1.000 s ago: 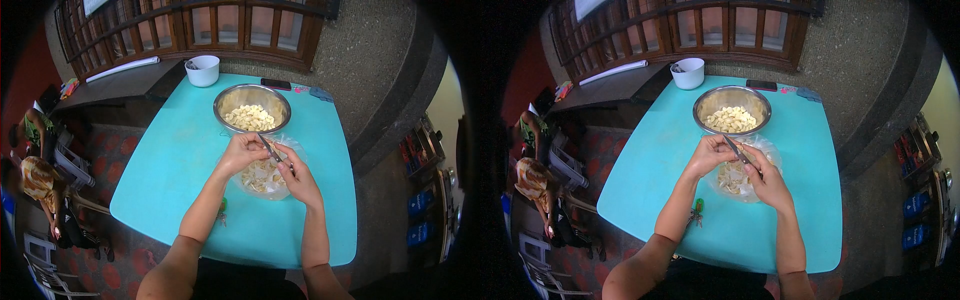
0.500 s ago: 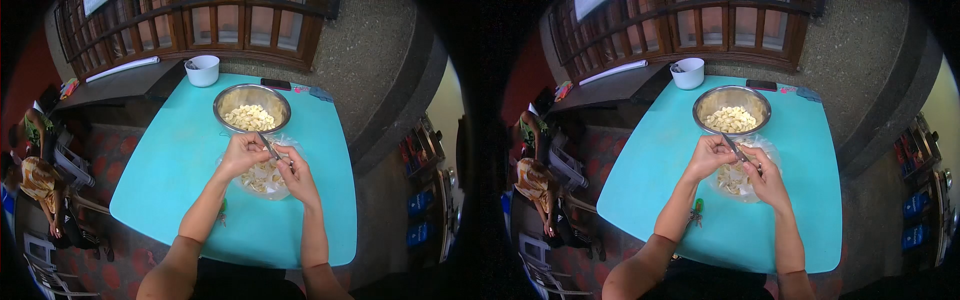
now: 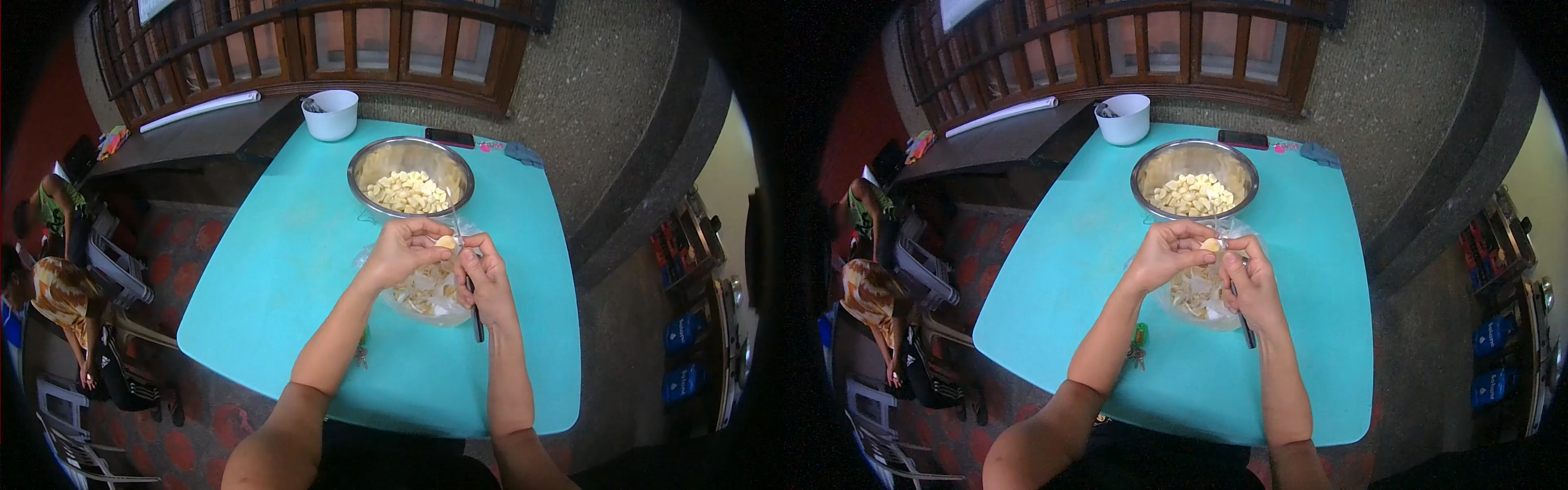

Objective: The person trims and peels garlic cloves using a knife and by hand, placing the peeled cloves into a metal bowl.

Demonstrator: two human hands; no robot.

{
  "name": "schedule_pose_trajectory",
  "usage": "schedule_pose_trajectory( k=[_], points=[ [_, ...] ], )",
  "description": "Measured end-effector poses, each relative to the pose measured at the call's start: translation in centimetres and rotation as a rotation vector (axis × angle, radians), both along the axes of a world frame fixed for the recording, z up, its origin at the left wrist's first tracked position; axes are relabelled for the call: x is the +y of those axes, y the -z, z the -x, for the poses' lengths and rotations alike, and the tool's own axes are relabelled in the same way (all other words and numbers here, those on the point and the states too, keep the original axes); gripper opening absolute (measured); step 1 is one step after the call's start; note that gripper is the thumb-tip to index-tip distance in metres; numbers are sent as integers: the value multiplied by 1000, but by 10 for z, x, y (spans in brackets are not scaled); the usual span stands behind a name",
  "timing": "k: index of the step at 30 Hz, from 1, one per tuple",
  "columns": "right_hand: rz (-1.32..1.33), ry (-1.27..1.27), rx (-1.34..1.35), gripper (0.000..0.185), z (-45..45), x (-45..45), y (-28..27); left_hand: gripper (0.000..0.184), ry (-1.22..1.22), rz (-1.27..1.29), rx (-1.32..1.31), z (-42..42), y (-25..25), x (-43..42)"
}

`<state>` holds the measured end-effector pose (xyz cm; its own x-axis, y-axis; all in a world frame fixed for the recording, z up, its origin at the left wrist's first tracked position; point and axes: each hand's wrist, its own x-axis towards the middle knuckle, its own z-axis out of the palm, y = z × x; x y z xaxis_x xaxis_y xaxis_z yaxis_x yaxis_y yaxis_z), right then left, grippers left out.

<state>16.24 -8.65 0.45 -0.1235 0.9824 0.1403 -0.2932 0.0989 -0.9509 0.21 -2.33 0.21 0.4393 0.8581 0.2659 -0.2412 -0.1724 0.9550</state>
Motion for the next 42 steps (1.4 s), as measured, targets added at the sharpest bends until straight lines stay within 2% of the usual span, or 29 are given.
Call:
schedule_pose_trajectory(
  k=[3,6,10,13,19,22,24,30,39,42],
  points=[
    [35,-63,202,16,0,0,2,30,89,67,-102,1,5,4],
    [31,-16,232,16,6,-2,1,31,74,87,-149,-8,4,-1],
    [-28,26,196,15,14,-2,8,31,-3,49,-135,-13,13,1],
    [-13,24,223,15,15,-3,6,30,-17,114,-206,-8,13,5],
    [9,12,168,20,7,-4,4,23,23,102,-310,6,0,6],
    [12,-9,43,30,4,-9,-5,21,-32,-3,-196,8,1,7],
    [-6,-66,-41,37,3,-14,-15,22,-33,14,-131,7,0,4],
    [40,-122,-86,36,4,-16,-19,21,-68,-48,-103,2,0,-2],
    [96,-123,-39,32,-2,-12,-15,22,-77,-102,-88,2,2,-1],
    [96,-123,117,32,-6,-8,-8,23,-19,-45,-172,4,0,0]
  ],
)
